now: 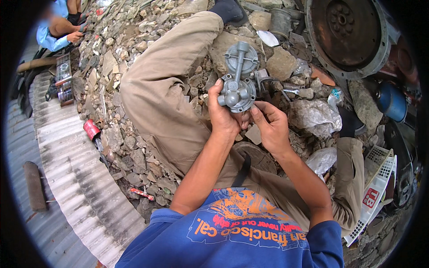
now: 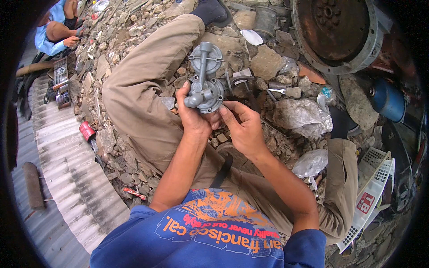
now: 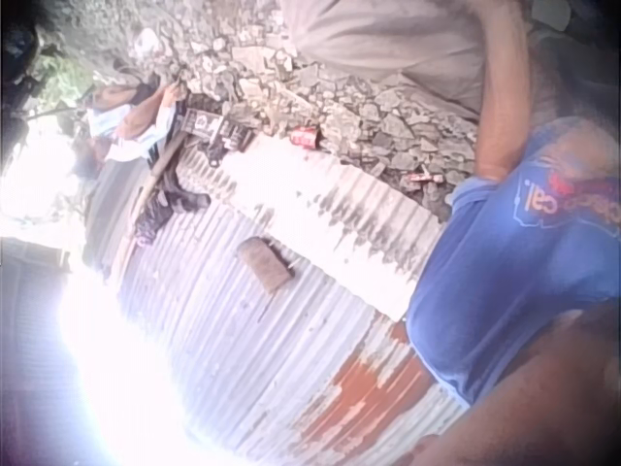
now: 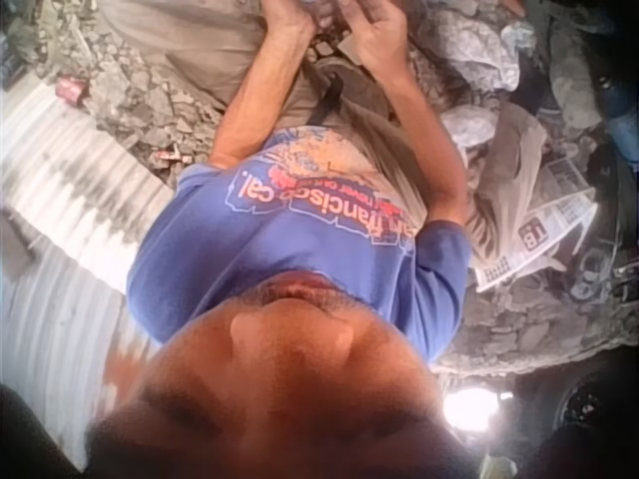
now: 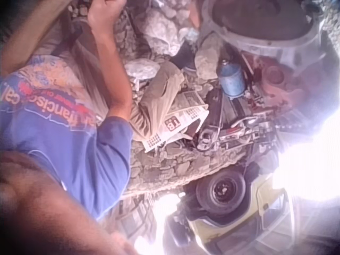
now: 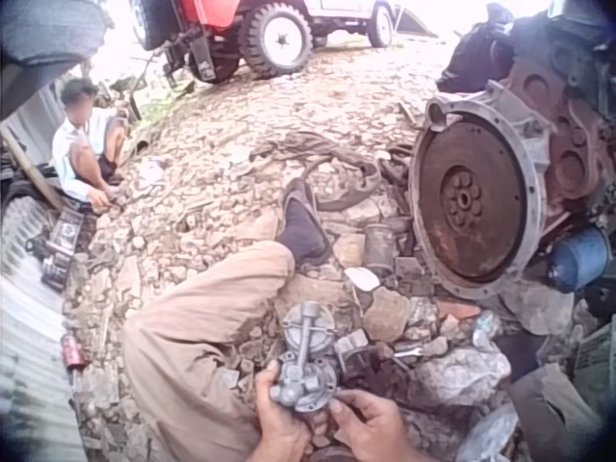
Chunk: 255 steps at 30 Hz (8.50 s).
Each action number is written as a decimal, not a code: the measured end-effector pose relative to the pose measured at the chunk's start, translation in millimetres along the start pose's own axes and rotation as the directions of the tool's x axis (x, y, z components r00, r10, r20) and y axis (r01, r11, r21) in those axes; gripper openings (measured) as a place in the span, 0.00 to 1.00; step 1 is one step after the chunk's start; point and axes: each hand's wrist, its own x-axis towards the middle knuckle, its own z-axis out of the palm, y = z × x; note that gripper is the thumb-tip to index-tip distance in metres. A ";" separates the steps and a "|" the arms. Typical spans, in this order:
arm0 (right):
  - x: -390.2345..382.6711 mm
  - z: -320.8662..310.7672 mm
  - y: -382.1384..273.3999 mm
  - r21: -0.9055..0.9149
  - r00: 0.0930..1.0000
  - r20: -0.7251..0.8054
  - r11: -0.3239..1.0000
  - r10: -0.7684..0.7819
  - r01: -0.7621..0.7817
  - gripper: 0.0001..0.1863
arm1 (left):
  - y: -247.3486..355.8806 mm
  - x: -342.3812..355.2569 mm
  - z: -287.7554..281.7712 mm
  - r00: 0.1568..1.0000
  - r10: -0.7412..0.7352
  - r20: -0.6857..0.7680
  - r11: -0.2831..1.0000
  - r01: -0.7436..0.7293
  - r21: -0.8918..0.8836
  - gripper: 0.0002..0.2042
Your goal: The person sits on a rocky ground and holds a grey mechanical component, likely a water pump housing. They rotate the object in their hands, inspecting its various sides and internal features, and use a small metal tool to probe or adjust specific areas of the component.
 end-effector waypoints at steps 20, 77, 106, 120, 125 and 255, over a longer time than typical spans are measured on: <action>24.0 -26.2 -109.7 -0.799 0.707 0.529 0.006 -0.470 0.601 0.36 | 0.8 11.7 0.5 0.996 0.060 -0.069 0.994 -0.053 0.099 0.15; 16.8 -22.6 -248.5 -0.843 0.813 0.536 -0.194 -0.230 0.501 0.37 | -17.9 26.2 119.2 0.780 0.217 0.588 0.976 -0.179 -0.124 0.43; -2.0 -21.8 -228.1 -0.856 0.859 0.491 -0.260 -0.146 0.446 0.42 | -58.7 56.4 85.7 0.681 0.174 0.711 0.938 0.106 -0.331 0.48; -6.4 -23.0 -221.9 -0.855 0.865 0.488 -0.265 -0.115 0.446 0.44 | -46.8 61.9 85.1 0.595 0.179 0.784 0.958 0.077 -0.277 0.43; -4.8 -24.9 -223.3 -0.852 0.864 0.494 -0.253 -0.101 0.458 0.42 | -47.7 56.1 86.9 0.634 0.157 0.757 0.944 0.129 -0.304 0.41; -0.3 -34.0 -198.4 -0.770 0.712 0.634 -0.339 -0.303 0.541 0.23 | -36.3 42.7 98.8 0.608 0.292 0.738 0.930 0.001 -0.368 0.48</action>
